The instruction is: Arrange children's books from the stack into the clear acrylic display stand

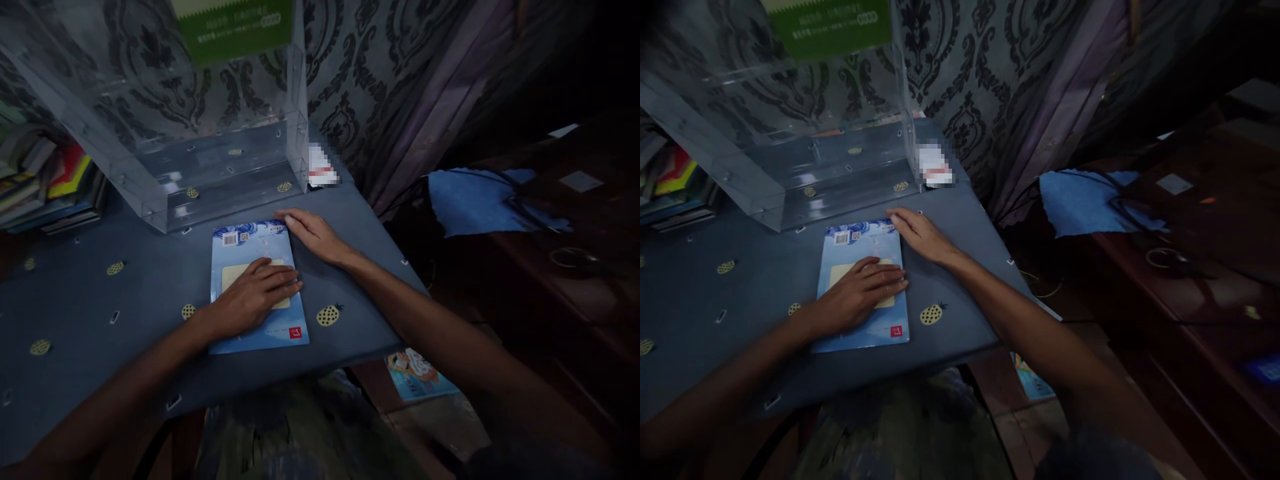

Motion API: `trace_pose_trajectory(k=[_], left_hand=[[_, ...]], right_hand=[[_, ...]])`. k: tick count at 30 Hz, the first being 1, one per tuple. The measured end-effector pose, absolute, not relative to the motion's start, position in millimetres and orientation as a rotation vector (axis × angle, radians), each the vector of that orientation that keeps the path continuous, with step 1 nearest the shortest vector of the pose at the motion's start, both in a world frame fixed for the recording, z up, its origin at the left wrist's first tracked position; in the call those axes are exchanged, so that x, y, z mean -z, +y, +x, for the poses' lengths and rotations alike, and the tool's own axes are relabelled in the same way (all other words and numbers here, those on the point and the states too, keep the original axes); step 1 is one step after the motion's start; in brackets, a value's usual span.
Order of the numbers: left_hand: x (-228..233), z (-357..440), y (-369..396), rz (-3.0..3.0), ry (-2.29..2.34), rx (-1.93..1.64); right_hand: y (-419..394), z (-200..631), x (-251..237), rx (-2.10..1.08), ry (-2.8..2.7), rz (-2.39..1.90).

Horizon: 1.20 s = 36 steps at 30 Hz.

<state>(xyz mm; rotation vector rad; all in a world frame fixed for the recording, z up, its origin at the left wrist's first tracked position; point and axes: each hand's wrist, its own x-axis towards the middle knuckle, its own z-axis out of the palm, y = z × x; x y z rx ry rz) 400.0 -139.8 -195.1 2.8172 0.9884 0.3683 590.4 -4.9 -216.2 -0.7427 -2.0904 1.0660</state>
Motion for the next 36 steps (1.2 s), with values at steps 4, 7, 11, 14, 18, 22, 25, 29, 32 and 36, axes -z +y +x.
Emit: trace_pose_trajectory(k=[4, 7, 11, 14, 18, 22, 25, 29, 32, 36], left_hand=[[189.6, 402.6, -151.2, 2.795, 0.917, -0.332], [185.1, 404.4, -159.3, 2.783, 0.859, -0.298], [182.9, 406.8, -171.7, 2.766, 0.831, -0.289], [182.5, 408.4, -180.5, 2.769, 0.800, -0.304], [181.6, 409.8, -188.3, 2.765, 0.803, -0.296], [181.6, 412.9, -195.1, 2.829, 0.844, -0.312], [182.8, 417.9, -202.5, 2.898, 0.894, -0.339], [185.5, 424.3, -212.9, 2.999, 0.973, -0.415], [188.3, 425.7, -219.3, 3.047, 1.023, -0.483], [193.8, 425.0, -228.6, 3.010, 1.077, -0.513]], right_hand=[[-7.8, 590.6, 214.8, -1.017, -2.132, -0.763], [-10.3, 590.6, 213.6, -0.985, -2.146, -0.773], [-12.3, 590.2, 213.2, -0.970, -2.149, -0.769], [-12.1, 590.0, 213.7, -0.970, -2.158, -0.771], [-13.7, 589.5, 214.8, -0.940, -2.190, -0.785], [-26.4, 586.8, 218.5, -0.759, -2.354, -0.774], [-45.8, 585.8, 221.6, -0.629, -2.474, -0.767], [-80.7, 595.1, 223.3, -0.563, -2.530, -0.760], [-108.6, 610.0, 224.2, -0.518, -2.536, -0.756], [-143.9, 629.0, 225.1, -0.483, -2.562, -0.770]])
